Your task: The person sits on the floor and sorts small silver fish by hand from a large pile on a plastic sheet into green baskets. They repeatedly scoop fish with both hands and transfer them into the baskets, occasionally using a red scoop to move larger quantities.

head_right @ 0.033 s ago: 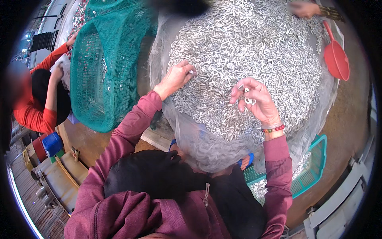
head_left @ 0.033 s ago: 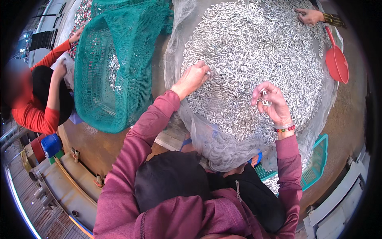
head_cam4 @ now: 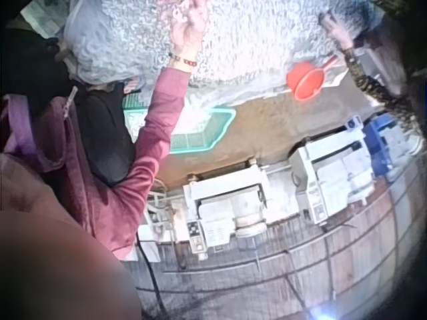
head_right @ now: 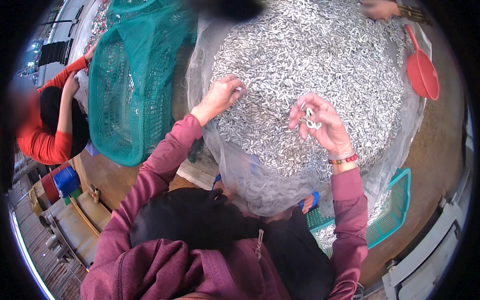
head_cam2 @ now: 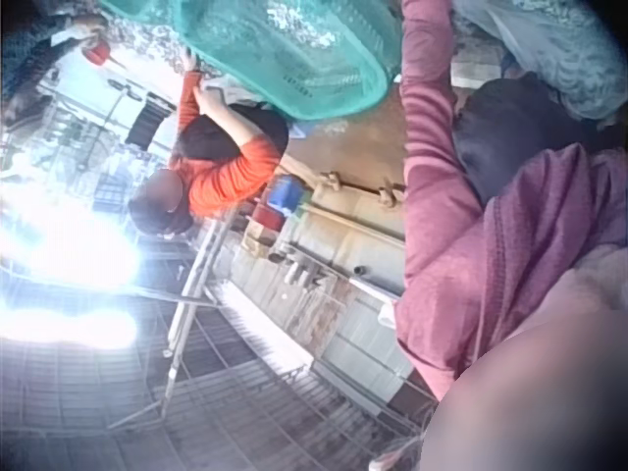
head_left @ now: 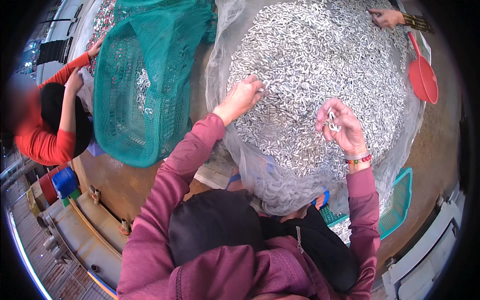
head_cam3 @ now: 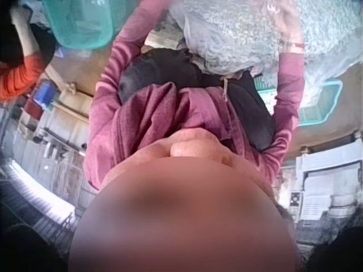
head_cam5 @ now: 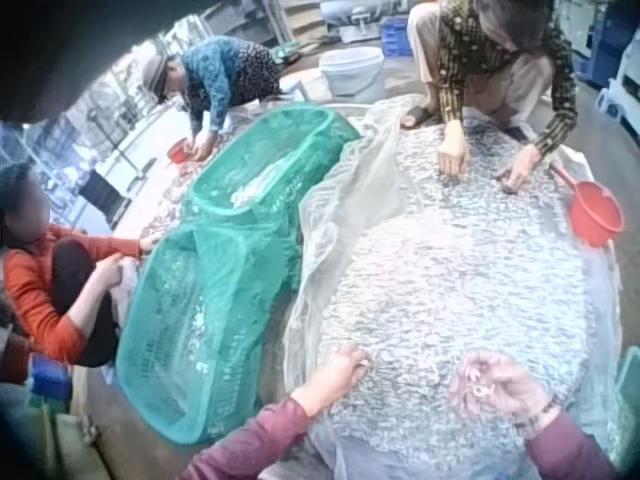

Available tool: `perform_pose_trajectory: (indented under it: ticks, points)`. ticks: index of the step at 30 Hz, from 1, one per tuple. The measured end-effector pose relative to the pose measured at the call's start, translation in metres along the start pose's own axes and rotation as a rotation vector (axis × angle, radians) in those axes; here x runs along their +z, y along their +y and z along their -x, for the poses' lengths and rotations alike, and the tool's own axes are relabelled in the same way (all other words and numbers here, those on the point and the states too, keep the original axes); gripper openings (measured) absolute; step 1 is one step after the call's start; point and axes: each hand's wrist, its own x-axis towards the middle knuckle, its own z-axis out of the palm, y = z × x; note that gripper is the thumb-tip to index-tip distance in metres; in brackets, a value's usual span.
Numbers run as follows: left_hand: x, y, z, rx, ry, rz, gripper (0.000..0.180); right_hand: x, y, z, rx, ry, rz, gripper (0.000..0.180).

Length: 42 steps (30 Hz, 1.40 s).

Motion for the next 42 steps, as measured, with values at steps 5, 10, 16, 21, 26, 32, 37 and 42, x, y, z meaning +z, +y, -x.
perform_pose_trajectory:
  ticks: [5, 10, 16, 21, 26, 32, 37, 42]
  points:
    - [-0.022, 0.005, -0.01, -0.114, 0.005, 0.166, 0.019, -0.011, -0.007, -0.055, 0.098, 0.06, 0.433, 0.023]
    - [0.003, -0.008, -0.024, -0.088, -0.054, -0.192, 0.029, -0.014, 0.044, -0.115, -0.136, 0.323, 1.758, 0.026]
    - [-0.001, 0.012, -0.037, -0.018, -0.013, 0.049, 0.021, -0.02, 0.037, -0.071, -0.263, 0.297, 1.487, 0.021]
    - [-0.05, 0.033, -0.028, -0.319, -0.265, 1.089, 0.011, -0.023, 0.011, -0.045, 0.098, 0.401, 1.205, 0.029]
    - [-0.061, 0.02, -0.006, -0.091, -0.39, 1.789, 0.022, -0.018, 0.006, -0.033, 0.091, -0.018, 0.295, 0.02]
    - [-0.06, 0.006, 0.018, -0.32, -0.336, 1.535, 0.03, -0.022, 0.007, -0.027, 0.162, 0.0, 0.303, 0.013]
    - [-0.019, -0.01, 0.021, -0.162, -0.104, 0.228, 0.023, -0.034, 0.03, -0.035, 0.162, 0.268, 0.339, 0.02]
    - [0.014, -0.011, 0.036, -0.05, -0.06, -0.103, 0.018, -0.036, 0.034, -0.031, 0.142, 0.421, 0.468, 0.017]
